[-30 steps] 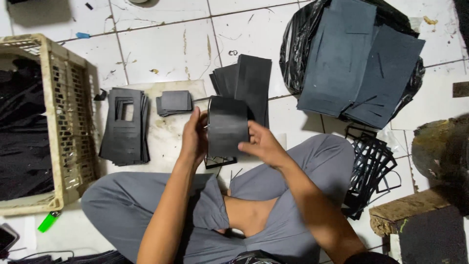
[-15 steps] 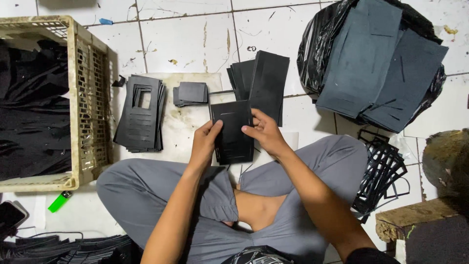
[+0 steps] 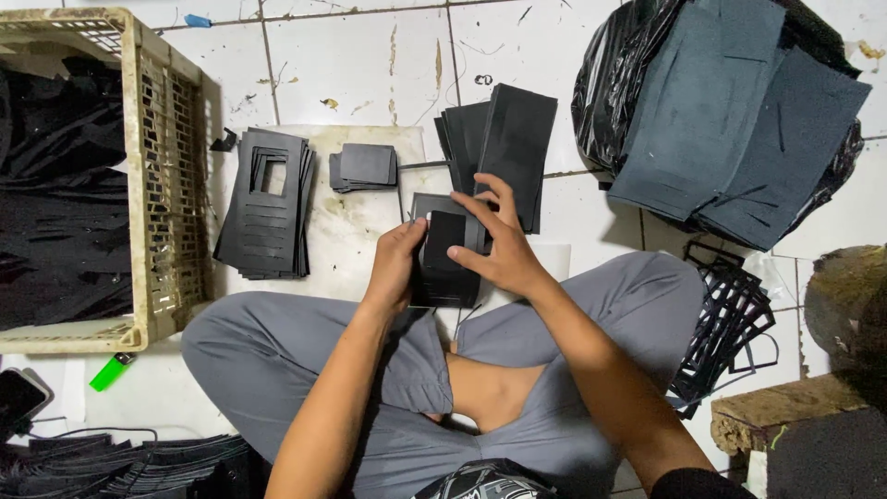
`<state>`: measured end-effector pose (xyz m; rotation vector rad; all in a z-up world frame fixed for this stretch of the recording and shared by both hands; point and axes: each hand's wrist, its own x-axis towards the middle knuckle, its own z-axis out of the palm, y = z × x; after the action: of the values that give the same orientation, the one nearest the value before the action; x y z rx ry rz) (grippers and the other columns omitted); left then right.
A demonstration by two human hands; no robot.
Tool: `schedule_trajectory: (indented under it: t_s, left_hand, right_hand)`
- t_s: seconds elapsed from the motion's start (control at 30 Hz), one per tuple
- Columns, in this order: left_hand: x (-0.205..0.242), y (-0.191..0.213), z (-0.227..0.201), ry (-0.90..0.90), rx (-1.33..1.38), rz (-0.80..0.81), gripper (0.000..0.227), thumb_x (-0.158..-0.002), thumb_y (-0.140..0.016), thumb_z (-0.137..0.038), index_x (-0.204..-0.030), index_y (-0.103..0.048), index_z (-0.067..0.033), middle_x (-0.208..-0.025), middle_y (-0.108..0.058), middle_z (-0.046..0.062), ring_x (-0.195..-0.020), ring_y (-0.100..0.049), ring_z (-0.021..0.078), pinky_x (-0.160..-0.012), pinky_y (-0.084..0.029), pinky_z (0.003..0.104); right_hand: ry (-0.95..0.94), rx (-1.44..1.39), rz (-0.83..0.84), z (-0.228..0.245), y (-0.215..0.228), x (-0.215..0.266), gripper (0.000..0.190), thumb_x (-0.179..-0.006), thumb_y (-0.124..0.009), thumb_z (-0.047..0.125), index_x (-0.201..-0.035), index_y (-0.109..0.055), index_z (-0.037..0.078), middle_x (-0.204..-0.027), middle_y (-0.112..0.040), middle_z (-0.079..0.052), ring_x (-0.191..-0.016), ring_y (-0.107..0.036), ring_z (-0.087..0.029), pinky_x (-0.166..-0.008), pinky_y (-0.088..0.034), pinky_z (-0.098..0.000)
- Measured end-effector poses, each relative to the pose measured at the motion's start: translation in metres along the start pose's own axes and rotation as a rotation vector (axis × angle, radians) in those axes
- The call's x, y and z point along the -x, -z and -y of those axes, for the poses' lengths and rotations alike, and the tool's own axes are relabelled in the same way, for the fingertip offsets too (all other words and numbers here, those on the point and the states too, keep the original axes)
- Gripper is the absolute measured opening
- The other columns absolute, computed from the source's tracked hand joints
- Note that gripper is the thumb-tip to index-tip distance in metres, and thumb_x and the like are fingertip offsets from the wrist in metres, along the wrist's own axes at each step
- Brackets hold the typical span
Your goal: The person sits on the workshop floor and assembles cut black foam pieces, picking up rectangular foam sheets and window-shaped foam frames one at a time and stacking matched pieces together on the floor beside a plastic crate of foam cutouts.
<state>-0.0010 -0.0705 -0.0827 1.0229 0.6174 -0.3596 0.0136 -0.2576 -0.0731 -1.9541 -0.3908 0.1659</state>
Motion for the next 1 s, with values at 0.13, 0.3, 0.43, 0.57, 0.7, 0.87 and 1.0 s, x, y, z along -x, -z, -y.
schedule_trajectory:
  t_s: [0.13, 0.3, 0.43, 0.57, 0.7, 0.87, 1.0]
  left_hand:
    - [-0.013, 0.01, 0.02, -0.061, -0.105, 0.004, 0.026, -0.102, -0.062, -0.02, -0.084, -0.07, -0.0034, -0.064, -0.062, 0.004, -0.052, -0.059, 0.009, -0.049, -0.047, 0.021]
    - [-0.034, 0.019, 0.05, -0.059, -0.492, 0.035, 0.029, -0.1, -0.06, -0.026, -0.092, -0.078, -0.0051, -0.065, -0.069, 0.005, -0.056, -0.063, 0.0153, -0.056, -0.051, 0.027]
    - [-0.037, 0.023, 0.043, -0.003, -0.608, -0.074, 0.029, -0.097, -0.057, -0.03, -0.09, -0.08, -0.0132, -0.063, -0.071, 0.002, -0.058, -0.067, 0.015, -0.058, -0.052, 0.029]
    - [-0.015, 0.003, 0.015, -0.127, -0.783, -0.035, 0.032, -0.101, -0.051, -0.026, -0.088, -0.075, -0.0089, -0.061, -0.072, 0.008, -0.074, -0.075, 0.0294, -0.074, -0.056, 0.04]
    - [0.012, -0.018, -0.012, -0.197, -0.963, 0.045, 0.038, -0.106, -0.045, -0.022, -0.101, -0.071, 0.0048, -0.086, -0.074, 0.032, -0.094, -0.069, 0.054, -0.084, -0.055, 0.058]
    - [-0.006, -0.013, 0.021, -0.158, -1.087, 0.214, 0.04, -0.105, -0.045, -0.028, -0.109, -0.071, 0.0022, -0.092, -0.073, 0.031, -0.097, -0.069, 0.0545, -0.082, -0.055, 0.062]
    - [-0.018, -0.008, 0.041, -0.039, -1.294, 0.293, 0.045, -0.104, -0.045, -0.039, -0.121, -0.069, -0.0047, -0.097, -0.073, 0.029, -0.101, -0.07, 0.0518, -0.085, -0.057, 0.061]
  right_hand:
    - [0.059, 0.091, -0.032, -0.001, 0.004, 0.0, 0.041, -0.087, -0.084, 0.028, -0.124, -0.07, 0.014, -0.152, -0.035, -0.018, -0.134, -0.041, -0.047, -0.105, -0.043, -0.0525]
    - [0.249, 0.162, -0.179, -0.006, 0.0, 0.0, 0.012, -0.088, -0.085, 0.021, -0.092, -0.074, 0.018, -0.103, -0.071, 0.001, -0.102, -0.06, -0.025, -0.094, -0.045, -0.0397]
    - [0.205, 0.074, -0.274, -0.009, 0.003, 0.006, 0.01, -0.084, -0.086, 0.016, -0.091, -0.079, 0.018, -0.089, -0.078, 0.004, -0.088, -0.06, -0.02, -0.092, -0.041, -0.0329]
    - [-0.149, -0.237, -0.427, -0.028, 0.001, 0.007, 0.019, -0.096, -0.077, 0.009, -0.109, -0.064, 0.002, -0.08, -0.067, -0.009, -0.064, -0.061, -0.015, -0.063, -0.053, -0.0279]
    - [-0.282, -0.518, -0.591, -0.027, 0.013, -0.003, 0.022, -0.103, -0.068, 0.016, -0.117, -0.059, 0.002, -0.077, -0.064, -0.006, -0.062, -0.066, -0.012, -0.057, -0.057, -0.023]
    - [-0.41, -0.714, -0.48, -0.007, -0.005, -0.029, 0.031, -0.099, -0.066, 0.007, -0.125, -0.05, 0.003, -0.087, -0.065, -0.005, -0.074, -0.074, -0.02, -0.067, -0.064, -0.0295]
    - [-0.557, -0.778, -0.425, 0.004, -0.047, -0.071, 0.039, -0.097, -0.068, 0.006, -0.127, -0.048, -0.009, -0.094, -0.061, -0.011, -0.075, -0.075, -0.024, -0.07, -0.066, -0.0321]
